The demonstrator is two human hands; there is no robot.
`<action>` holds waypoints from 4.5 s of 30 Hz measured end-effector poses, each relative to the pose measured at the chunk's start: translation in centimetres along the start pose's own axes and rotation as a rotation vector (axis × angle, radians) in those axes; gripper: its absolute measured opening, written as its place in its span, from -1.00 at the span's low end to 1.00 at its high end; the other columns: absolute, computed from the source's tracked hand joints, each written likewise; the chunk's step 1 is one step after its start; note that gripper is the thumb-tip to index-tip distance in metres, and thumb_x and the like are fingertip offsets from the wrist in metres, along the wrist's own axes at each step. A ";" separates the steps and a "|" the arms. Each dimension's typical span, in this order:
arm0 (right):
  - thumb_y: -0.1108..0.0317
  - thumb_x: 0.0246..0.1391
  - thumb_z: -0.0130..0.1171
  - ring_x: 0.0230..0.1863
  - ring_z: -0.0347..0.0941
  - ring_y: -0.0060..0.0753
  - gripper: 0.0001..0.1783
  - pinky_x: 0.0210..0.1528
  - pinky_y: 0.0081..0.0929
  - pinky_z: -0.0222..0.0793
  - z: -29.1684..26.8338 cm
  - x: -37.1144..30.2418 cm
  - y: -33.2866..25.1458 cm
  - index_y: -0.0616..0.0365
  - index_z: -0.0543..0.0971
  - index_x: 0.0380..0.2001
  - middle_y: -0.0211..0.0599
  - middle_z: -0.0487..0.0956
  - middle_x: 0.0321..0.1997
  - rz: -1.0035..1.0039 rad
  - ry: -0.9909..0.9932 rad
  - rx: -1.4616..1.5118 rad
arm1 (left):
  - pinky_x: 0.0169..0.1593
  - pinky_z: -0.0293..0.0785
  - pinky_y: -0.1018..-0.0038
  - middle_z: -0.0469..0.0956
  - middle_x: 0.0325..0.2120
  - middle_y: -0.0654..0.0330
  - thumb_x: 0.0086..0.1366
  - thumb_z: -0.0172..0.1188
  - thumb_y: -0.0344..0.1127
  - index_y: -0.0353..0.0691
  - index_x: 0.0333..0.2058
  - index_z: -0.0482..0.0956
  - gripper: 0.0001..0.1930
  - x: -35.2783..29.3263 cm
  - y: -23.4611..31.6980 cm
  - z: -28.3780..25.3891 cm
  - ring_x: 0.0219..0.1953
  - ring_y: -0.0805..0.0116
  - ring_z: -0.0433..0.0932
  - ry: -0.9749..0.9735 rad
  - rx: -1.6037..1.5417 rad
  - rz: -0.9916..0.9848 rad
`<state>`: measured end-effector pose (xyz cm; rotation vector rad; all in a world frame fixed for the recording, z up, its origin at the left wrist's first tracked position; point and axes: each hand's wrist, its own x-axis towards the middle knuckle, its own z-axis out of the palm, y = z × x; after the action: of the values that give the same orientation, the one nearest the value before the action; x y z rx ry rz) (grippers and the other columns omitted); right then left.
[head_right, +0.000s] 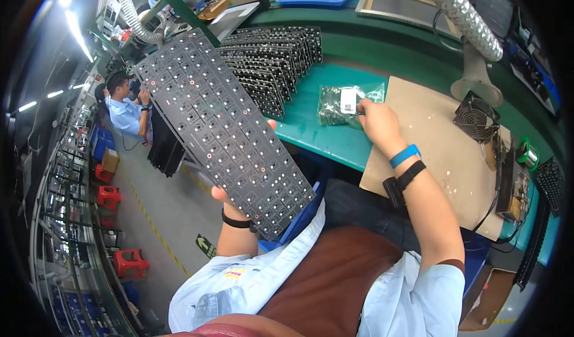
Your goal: Soldering components onto a flexible printed circuit board at an electronics assembly station.
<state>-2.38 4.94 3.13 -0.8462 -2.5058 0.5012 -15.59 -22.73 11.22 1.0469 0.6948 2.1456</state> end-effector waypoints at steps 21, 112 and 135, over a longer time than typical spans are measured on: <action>0.40 0.04 0.21 -0.40 0.59 -0.23 -0.84 -0.31 -0.32 0.49 -14.5 -13.2 6.2 0.11 0.68 -0.29 -0.19 0.66 -0.41 -0.228 0.384 0.506 | 0.28 0.23 0.12 0.14 0.29 -0.15 -0.06 0.54 0.01 -0.30 0.34 0.13 0.07 2.3 -8.7 8.4 0.27 -0.09 0.22 -0.675 0.782 -0.038; 0.66 0.02 0.26 -0.25 0.53 -0.46 -0.75 -0.20 -0.63 0.48 -8.9 -19.0 10.7 0.44 0.58 -0.17 -0.18 0.55 -0.25 0.175 0.187 1.167 | 0.16 0.30 0.33 0.65 -0.23 0.19 0.15 0.41 -0.28 -0.09 -0.40 0.73 -0.93 7.8 -29.1 2.1 0.11 0.07 0.39 -1.103 -0.346 0.025; 0.73 0.00 0.15 -0.24 0.54 -0.37 -0.84 -0.18 -0.53 0.51 -9.0 -18.6 9.5 0.40 0.59 -0.30 -0.04 0.56 -0.21 0.132 0.162 0.957 | 0.13 0.33 0.29 0.65 -0.28 0.17 0.22 0.34 -0.22 -0.13 -0.43 0.71 -0.86 7.0 -28.5 1.3 0.05 0.06 0.41 -1.040 -0.317 -0.007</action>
<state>20.01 1.91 0.80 -0.6073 -1.7247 1.4382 -8.87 1.32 -4.35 1.7061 -0.1340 1.3255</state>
